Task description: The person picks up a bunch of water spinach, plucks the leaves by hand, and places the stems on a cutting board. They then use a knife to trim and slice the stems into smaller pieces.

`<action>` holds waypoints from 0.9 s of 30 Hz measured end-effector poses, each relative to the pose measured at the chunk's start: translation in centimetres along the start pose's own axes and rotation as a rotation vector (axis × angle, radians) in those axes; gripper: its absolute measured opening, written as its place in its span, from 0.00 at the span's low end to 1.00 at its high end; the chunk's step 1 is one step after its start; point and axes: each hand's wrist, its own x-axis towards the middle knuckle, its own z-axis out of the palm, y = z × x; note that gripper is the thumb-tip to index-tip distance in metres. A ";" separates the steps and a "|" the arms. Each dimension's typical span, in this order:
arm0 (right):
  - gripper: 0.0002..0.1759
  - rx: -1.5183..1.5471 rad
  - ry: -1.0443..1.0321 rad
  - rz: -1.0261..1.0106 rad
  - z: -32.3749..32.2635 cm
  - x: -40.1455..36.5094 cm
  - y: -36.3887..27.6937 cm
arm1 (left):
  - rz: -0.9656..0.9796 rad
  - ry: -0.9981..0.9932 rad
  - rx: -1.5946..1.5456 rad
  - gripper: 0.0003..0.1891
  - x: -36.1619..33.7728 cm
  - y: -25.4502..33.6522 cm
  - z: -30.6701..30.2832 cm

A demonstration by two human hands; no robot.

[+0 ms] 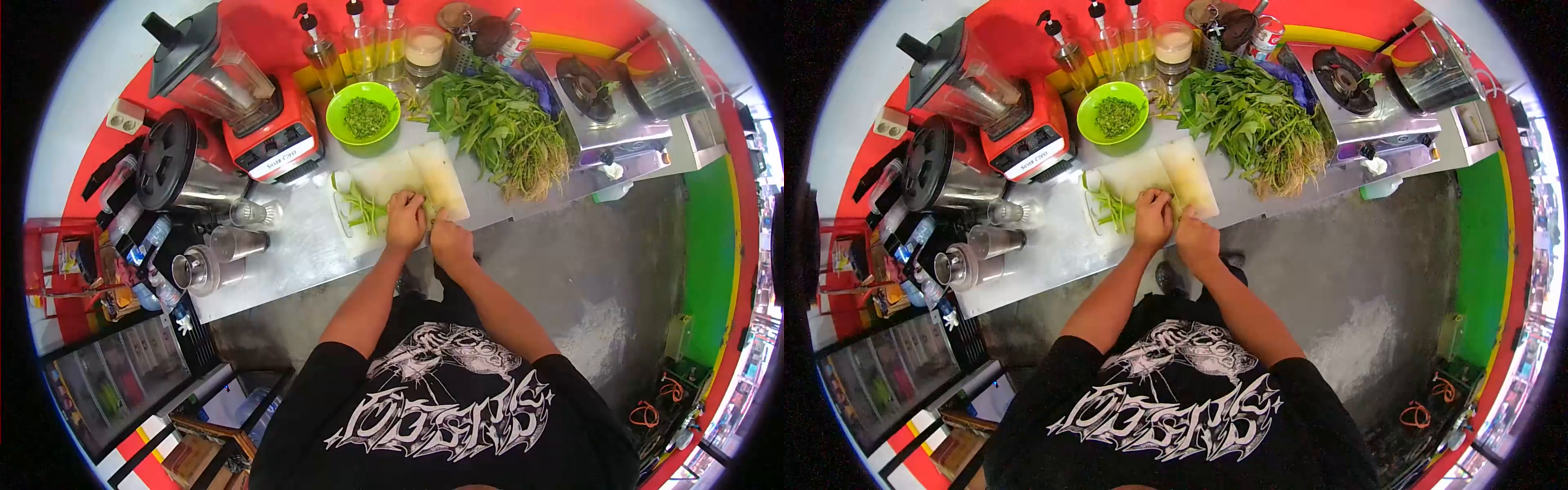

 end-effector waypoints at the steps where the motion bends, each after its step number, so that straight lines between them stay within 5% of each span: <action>1: 0.11 -0.003 -0.001 -0.003 0.0 0.2 0.1 | -0.003 0.004 -0.001 0.10 0.0 0.0 0.0; 27: 0.14 0.101 -0.107 -0.061 -1.6 -0.9 1.3 | 0.069 0.060 0.198 0.06 0.5 1.3 -0.8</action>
